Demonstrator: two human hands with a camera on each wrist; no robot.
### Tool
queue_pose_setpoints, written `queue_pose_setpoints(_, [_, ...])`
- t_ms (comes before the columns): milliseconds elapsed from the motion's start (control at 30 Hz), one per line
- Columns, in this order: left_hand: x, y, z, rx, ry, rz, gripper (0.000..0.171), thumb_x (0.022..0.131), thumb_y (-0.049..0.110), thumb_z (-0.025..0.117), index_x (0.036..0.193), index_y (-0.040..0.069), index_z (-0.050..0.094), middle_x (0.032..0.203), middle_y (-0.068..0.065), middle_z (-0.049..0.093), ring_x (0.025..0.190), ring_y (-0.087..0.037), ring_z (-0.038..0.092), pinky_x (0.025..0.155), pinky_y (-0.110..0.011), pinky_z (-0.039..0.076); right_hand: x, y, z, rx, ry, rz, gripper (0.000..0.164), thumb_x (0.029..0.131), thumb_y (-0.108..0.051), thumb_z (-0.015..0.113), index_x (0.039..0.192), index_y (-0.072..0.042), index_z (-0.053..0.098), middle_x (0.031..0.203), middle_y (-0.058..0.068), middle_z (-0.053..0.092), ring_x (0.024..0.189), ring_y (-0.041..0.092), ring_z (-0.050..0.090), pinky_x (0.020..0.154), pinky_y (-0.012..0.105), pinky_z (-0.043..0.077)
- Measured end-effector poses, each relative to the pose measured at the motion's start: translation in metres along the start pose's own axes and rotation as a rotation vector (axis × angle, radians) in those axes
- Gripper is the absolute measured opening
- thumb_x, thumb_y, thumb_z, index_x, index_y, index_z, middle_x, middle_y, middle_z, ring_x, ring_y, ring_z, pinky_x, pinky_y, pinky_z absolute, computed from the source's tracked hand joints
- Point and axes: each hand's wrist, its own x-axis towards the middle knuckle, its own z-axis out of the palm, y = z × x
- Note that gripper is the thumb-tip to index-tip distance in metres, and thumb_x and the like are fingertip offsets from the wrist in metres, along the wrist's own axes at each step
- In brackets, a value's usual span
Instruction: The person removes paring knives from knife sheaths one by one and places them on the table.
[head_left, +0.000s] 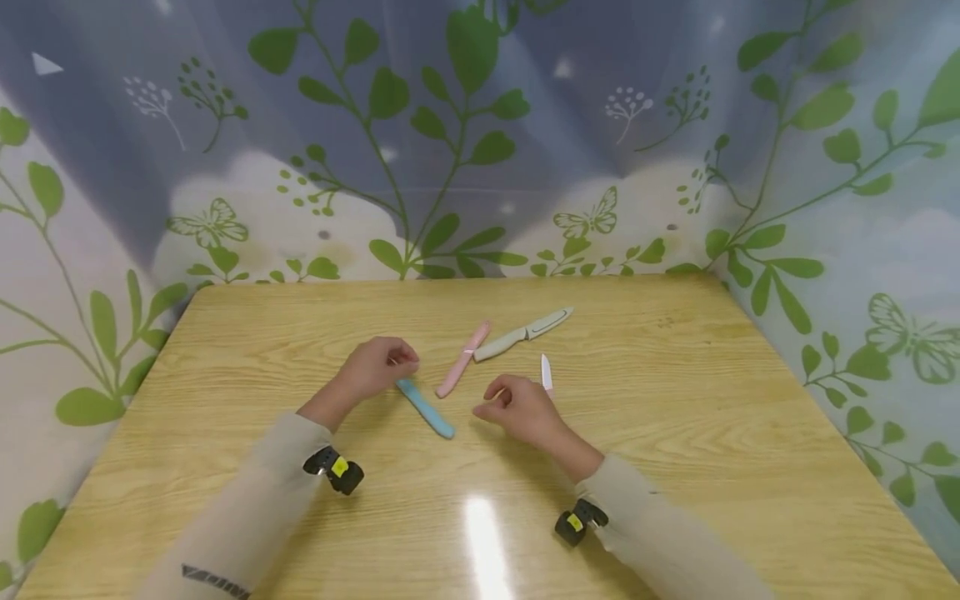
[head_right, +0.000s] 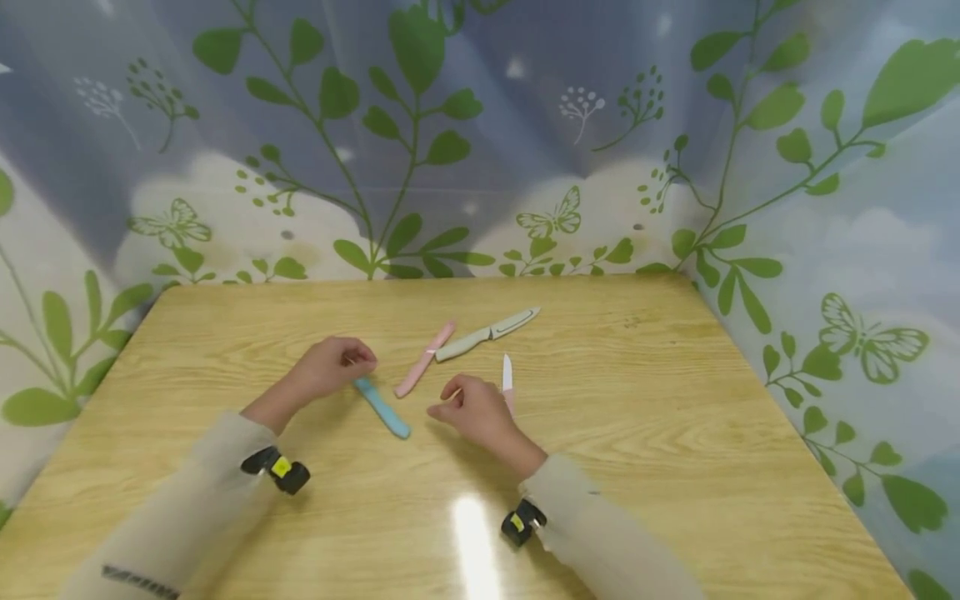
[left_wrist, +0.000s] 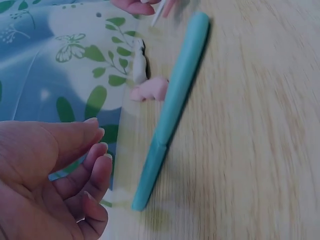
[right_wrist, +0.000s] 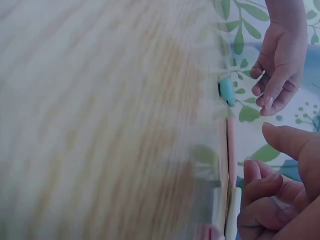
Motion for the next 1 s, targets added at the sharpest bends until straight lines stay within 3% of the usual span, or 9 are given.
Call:
queue_pose_setpoints(167, [-0.003,-0.005,-0.003,0.057,-0.012,0.027,0.016,0.091,0.012,0.063,0.103,0.001,0.066,0.1,-0.016,0.065,0.092,-0.03,0.058,0.079,-0.044,0.05,0.002,-0.007,0.008,-0.051,-0.043,-0.034,0.026,0.081,-0.028,0.075,0.094,-0.008,0.065,0.069,0.001,0.061,0.056,0.011,0.051,0.049,0.024,0.042])
queue_pose_setpoints(467, [-0.004,-0.011,-0.005,0.116,-0.048,0.047,0.018,0.09,0.009,0.065,0.106,0.001,0.066,0.11,-0.022,0.064,0.101,-0.036,0.056,0.087,-0.051,0.048,0.001,-0.021,0.021,-0.063,-0.12,-0.019,0.031,0.082,-0.03,0.074,0.097,-0.006,0.063,0.069,0.001,0.061,0.053,0.01,0.051,0.046,0.023,0.043])
queue_pose_setpoints(700, [-0.004,-0.013,-0.001,0.324,-0.013,0.15,0.018,0.083,0.006,0.071,0.101,0.004,0.069,0.105,-0.02,0.064,0.097,-0.036,0.057,0.083,-0.051,0.048,0.004,-0.02,0.031,-0.095,-0.133,-0.005,0.033,0.081,-0.033,0.075,0.098,-0.007,0.063,0.071,0.0,0.062,0.053,0.011,0.052,0.046,0.024,0.043])
queue_pose_setpoints(1000, [-0.009,-0.017,0.001,0.371,-0.014,0.222,0.02,0.079,0.008,0.076,0.098,0.006,0.07,0.103,-0.018,0.064,0.097,-0.038,0.055,0.083,-0.055,0.046,0.006,-0.028,0.035,-0.159,-0.114,-0.031,0.035,0.077,-0.037,0.077,0.092,-0.008,0.063,0.07,-0.003,0.061,0.055,0.01,0.052,0.047,0.024,0.043])
